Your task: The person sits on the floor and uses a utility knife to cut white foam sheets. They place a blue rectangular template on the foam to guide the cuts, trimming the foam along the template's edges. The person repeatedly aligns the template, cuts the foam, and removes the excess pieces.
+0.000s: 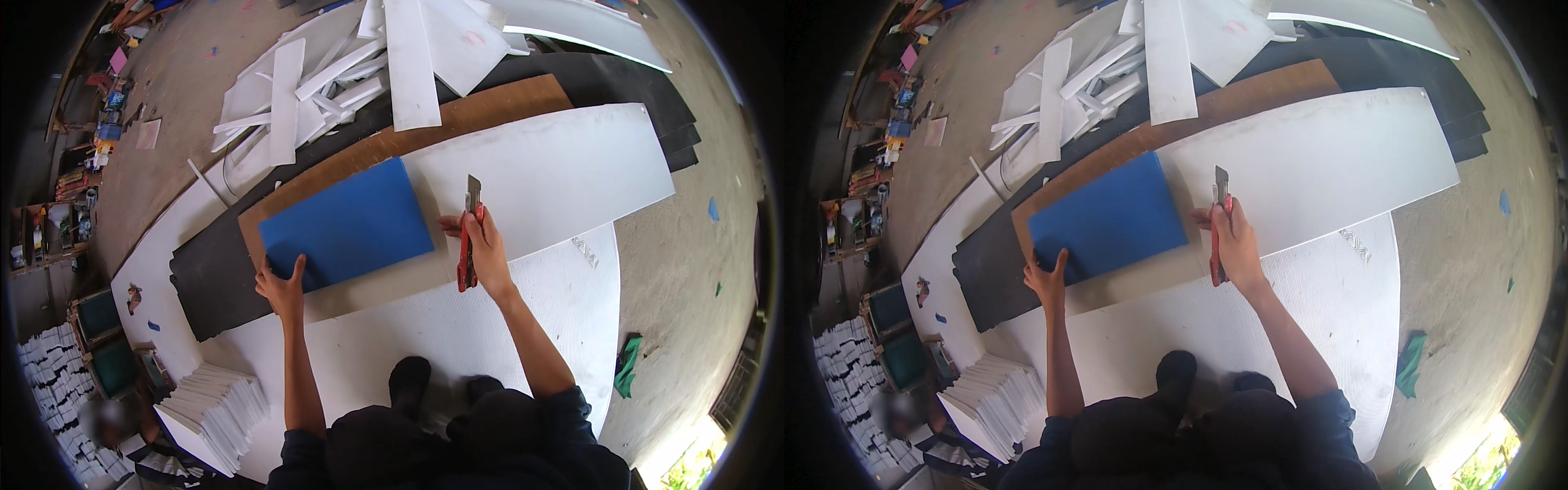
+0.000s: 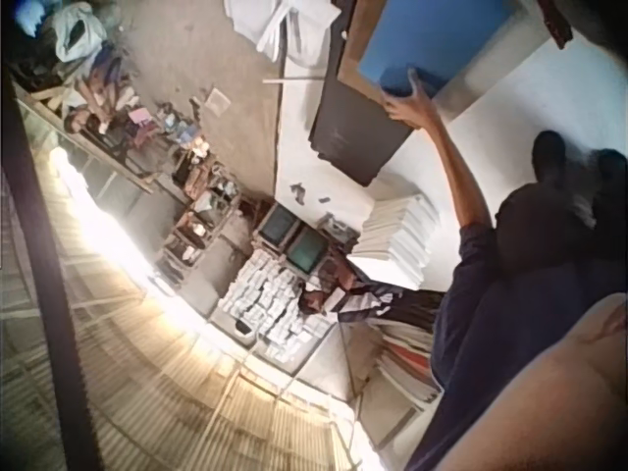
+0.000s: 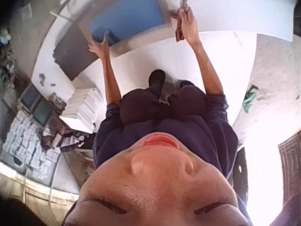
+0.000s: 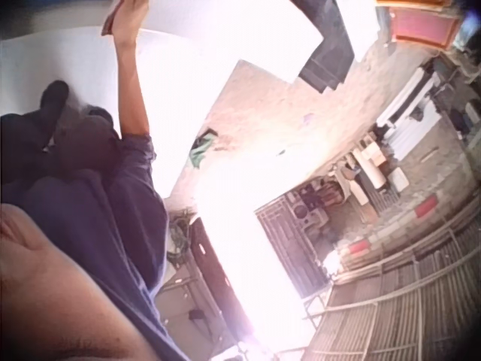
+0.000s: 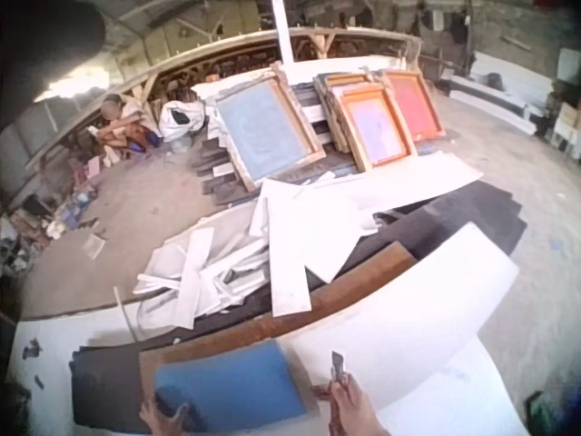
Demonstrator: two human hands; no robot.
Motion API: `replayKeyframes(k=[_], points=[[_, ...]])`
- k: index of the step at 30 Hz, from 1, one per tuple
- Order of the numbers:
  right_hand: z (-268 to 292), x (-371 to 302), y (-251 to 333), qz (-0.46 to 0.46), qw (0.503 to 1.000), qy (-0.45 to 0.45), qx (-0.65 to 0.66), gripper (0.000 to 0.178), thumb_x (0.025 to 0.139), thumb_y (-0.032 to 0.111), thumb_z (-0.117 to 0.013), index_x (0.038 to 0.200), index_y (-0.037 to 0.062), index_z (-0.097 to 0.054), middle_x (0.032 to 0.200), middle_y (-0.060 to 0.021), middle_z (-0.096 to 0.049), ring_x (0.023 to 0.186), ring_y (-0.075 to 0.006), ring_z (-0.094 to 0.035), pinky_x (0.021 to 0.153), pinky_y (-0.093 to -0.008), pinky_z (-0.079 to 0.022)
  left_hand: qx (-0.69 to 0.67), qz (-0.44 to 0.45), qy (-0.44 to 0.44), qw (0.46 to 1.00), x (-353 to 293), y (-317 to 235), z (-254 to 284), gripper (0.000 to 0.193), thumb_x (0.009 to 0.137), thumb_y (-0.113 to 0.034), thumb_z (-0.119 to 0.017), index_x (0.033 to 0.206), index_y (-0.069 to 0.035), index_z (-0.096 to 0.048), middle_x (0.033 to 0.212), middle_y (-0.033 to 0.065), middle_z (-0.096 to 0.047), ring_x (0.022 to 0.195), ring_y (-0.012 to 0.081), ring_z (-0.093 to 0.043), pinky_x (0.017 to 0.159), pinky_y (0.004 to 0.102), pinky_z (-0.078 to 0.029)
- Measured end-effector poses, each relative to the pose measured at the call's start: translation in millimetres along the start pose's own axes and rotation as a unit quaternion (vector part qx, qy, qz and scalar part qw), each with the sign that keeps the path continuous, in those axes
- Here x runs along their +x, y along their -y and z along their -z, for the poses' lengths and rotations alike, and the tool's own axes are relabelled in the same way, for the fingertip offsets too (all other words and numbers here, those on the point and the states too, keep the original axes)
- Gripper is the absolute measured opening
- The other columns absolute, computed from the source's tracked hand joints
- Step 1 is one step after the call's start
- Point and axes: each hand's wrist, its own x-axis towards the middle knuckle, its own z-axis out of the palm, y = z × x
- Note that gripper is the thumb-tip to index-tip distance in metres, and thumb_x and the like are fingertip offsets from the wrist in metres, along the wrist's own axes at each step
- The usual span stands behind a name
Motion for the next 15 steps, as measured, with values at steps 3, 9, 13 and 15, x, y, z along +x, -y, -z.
replayKeyframes(k=[3, 9, 13, 15], points=[[1.6, -2.9, -2.0, 0.002, 0.999, 0.009, -0.053, 0.032, 0.097, 0.028, -0.03, 0.105, -0.0003, -0.043, 0.095, -0.015, -0.062, 0.073, -0.0167, -0.059, 0.066, -0.0307, -0.047, 0.011, -0.003, -0.007, 1.0, -1.4, -1.4, -0.4, 0.086, 0.066, -0.053, -0.071, 0.125, 0.001, -0.042, 0.119, 0.0236, -0.038, 0.113, 0.0367, -0.036, 0.093, 0.0452, -0.034], [-3.3, -9.3, 9.0, -0.029, 0.994, 0.034, -0.099, 0.034, 0.096, 0.032, -0.029, 0.108, 0.0027, -0.044, 0.057, -0.0059, -0.052, 0.039, -0.0118, -0.049, 0.04, -0.0281, -0.041, -0.028, -0.021, -0.028, 0.999, 1.2, 9.0, -10.5, 0.085, 0.066, -0.051, -0.072, 0.124, 0.003, -0.041, 0.117, 0.0238, -0.039, 0.11, 0.0378, -0.039, 0.093, 0.045, -0.034], [-4.2, -10.9, 10.4, -0.048, 0.994, 0.053, -0.088, 0.034, 0.096, 0.032, -0.029, 0.108, 0.0044, -0.045, 0.053, -0.0053, -0.049, 0.037, -0.0115, -0.047, 0.036, -0.0272, -0.039, -0.08, -0.031, -0.025, 0.996, 4.7, 11.1, -9.9, 0.085, 0.065, -0.05, -0.073, 0.124, 0.004, -0.041, 0.119, 0.0225, -0.04, 0.111, 0.037, -0.041, 0.093, 0.0441, -0.035], [-1.2, -10.8, 7.8, -0.056, 0.993, 0.057, -0.086, 0.035, 0.096, 0.033, -0.029, 0.109, 0.0049, -0.045, 0.055, -0.006, -0.052, 0.037, -0.0118, -0.048, 0.036, -0.0272, -0.039, -0.088, -0.033, -0.016, 0.995, 6.1, 7.3, -7.9, 0.085, 0.066, -0.049, -0.073, 0.124, 0.004, -0.041, 0.12, 0.0218, -0.04, 0.112, 0.0361, -0.041, 0.093, 0.0438, -0.036]])
